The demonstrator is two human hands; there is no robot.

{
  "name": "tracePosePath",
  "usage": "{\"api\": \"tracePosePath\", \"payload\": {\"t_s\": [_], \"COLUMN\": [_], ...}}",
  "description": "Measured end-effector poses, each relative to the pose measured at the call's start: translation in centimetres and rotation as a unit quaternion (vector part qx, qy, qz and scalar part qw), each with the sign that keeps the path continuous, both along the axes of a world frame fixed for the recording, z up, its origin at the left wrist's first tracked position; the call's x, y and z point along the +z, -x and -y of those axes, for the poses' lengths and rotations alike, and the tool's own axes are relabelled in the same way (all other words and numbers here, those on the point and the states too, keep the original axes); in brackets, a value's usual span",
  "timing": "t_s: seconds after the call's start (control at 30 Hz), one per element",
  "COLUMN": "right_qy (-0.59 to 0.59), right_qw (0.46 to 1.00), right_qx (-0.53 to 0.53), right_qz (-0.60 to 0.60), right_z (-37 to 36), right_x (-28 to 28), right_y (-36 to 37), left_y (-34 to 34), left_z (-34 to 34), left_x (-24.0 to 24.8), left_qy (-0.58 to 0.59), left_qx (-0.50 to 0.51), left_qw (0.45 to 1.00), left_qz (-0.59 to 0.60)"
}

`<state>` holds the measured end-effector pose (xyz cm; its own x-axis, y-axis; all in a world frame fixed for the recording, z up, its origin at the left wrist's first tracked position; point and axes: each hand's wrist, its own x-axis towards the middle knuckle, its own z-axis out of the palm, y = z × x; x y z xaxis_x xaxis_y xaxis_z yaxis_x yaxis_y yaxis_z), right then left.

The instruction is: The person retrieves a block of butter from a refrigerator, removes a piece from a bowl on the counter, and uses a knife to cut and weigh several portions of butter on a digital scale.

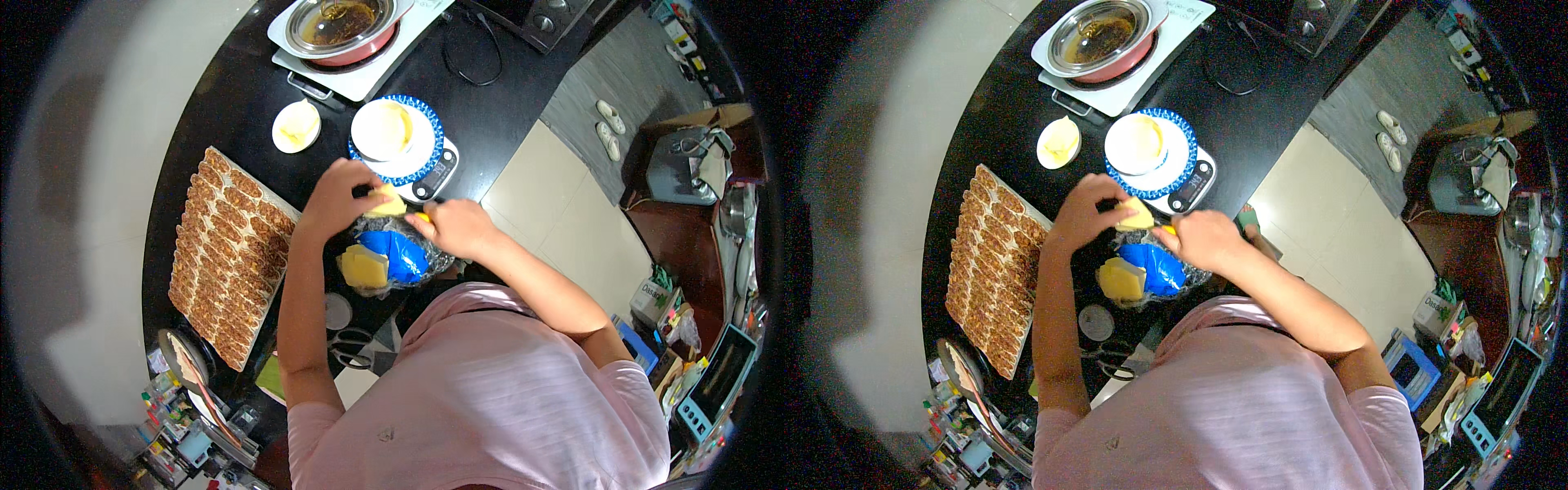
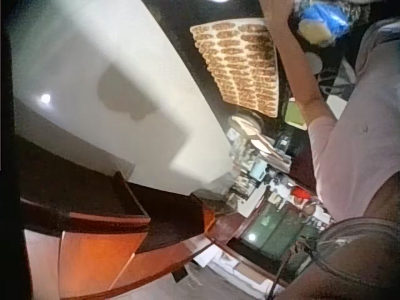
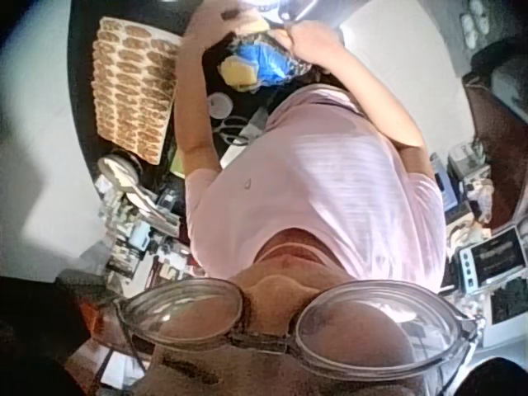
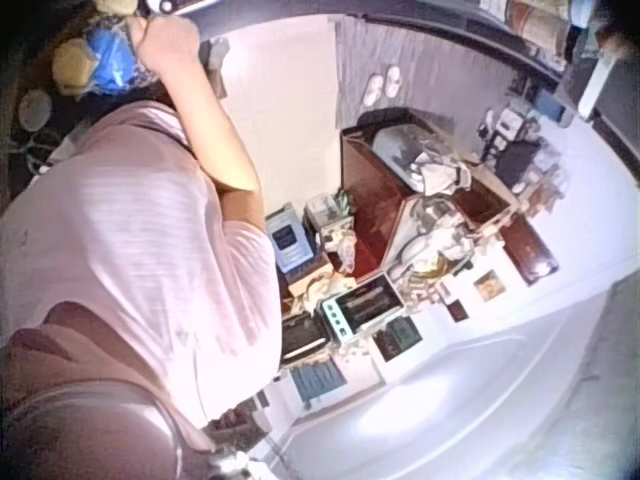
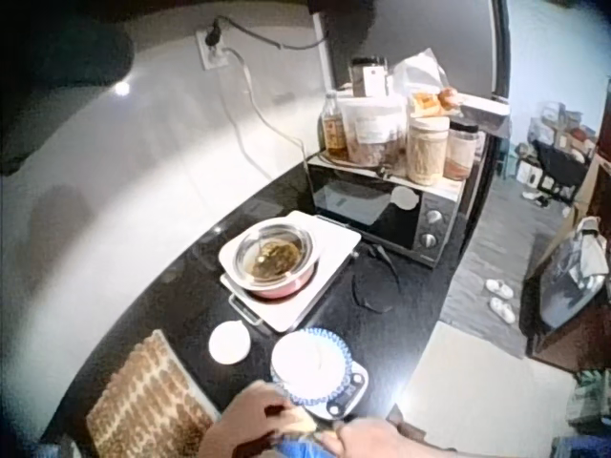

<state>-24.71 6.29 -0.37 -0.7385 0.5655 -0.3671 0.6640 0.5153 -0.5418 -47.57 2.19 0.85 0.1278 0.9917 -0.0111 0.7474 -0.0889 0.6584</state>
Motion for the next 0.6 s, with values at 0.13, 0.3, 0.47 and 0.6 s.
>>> {"api": "tracePosePath", "payload": {"t_s": [0.13,0.3,0.47,0.6], "right_qy": [-0.100,-0.092,0.042,0.093], "right_qw": [0.993,0.993,0.998,0.996], "right_qx": [-0.017,-0.028,-0.041,-0.004], "right_qz": [-0.060,-0.073,-0.022,-0.004], "right_z": [-3.5,-5.0,-4.7,-2.8], "right_x": [0.9,1.3,0.3,-1.4], "right_y": [0.3,-0.2,-2.0,-3.2], "left_y": [1.9,3.0,1.1,-3.1], "left_z": [-4.8,-8.7,-5.3,3.9], "left_x": [0.1,-1.7,1.1,3.4], "left_qy": [-0.048,-0.016,-0.110,-0.019], "left_qx": [0.026,0.085,0.167,0.318], "left_qw": [0.998,0.991,0.976,0.948], "left_qz": [0.021,-0.106,-0.083,0.028]}}
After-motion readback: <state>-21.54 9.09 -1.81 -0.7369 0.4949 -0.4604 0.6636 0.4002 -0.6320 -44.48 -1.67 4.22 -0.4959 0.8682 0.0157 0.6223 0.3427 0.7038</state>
